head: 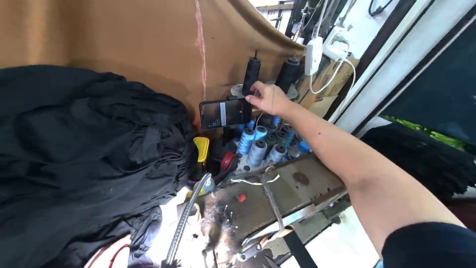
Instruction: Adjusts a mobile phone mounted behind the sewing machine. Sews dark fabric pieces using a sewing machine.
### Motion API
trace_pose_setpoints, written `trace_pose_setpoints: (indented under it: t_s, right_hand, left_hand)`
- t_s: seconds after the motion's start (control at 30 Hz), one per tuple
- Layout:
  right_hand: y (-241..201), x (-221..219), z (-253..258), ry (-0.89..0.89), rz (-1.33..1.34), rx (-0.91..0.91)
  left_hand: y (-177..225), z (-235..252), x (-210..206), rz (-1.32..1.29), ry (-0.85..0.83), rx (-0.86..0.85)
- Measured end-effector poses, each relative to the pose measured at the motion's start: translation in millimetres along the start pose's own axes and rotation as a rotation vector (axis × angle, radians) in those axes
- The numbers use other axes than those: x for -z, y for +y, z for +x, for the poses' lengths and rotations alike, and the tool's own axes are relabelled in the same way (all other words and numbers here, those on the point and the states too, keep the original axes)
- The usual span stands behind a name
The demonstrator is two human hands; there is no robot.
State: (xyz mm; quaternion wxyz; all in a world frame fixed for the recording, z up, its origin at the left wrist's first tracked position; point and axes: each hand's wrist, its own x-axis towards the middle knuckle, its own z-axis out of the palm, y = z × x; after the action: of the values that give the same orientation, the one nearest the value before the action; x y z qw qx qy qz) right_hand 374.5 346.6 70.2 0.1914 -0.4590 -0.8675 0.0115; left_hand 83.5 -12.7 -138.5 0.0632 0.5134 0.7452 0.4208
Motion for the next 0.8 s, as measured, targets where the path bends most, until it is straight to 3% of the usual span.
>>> trace_pose_setpoints:
  t_s: [0.2,0.27,0.33,0.47,0.8]
  right_hand:
    - [-45,-13,4,0.108,-0.226,0.402]
    - [-71,-22,7,0.025,-0.226,0.394]
    - [-90,-31,12,-0.04,-0.236,0.376]
    - [-110,-41,17,-0.062,-0.23,0.301]
    - [-86,-35,10,-0.087,-0.165,0.27]
  left_hand:
    - [-25,2,-7,-0.017,0.0,0.024]
    - [-21,3,-3,0.001,-0.035,0.014]
    - [-41,3,-11,0.001,0.063,-0.139]
    - [-45,4,-14,-0.012,0.106,-0.169]
    - [-45,4,-14,-0.017,0.127,-0.173]
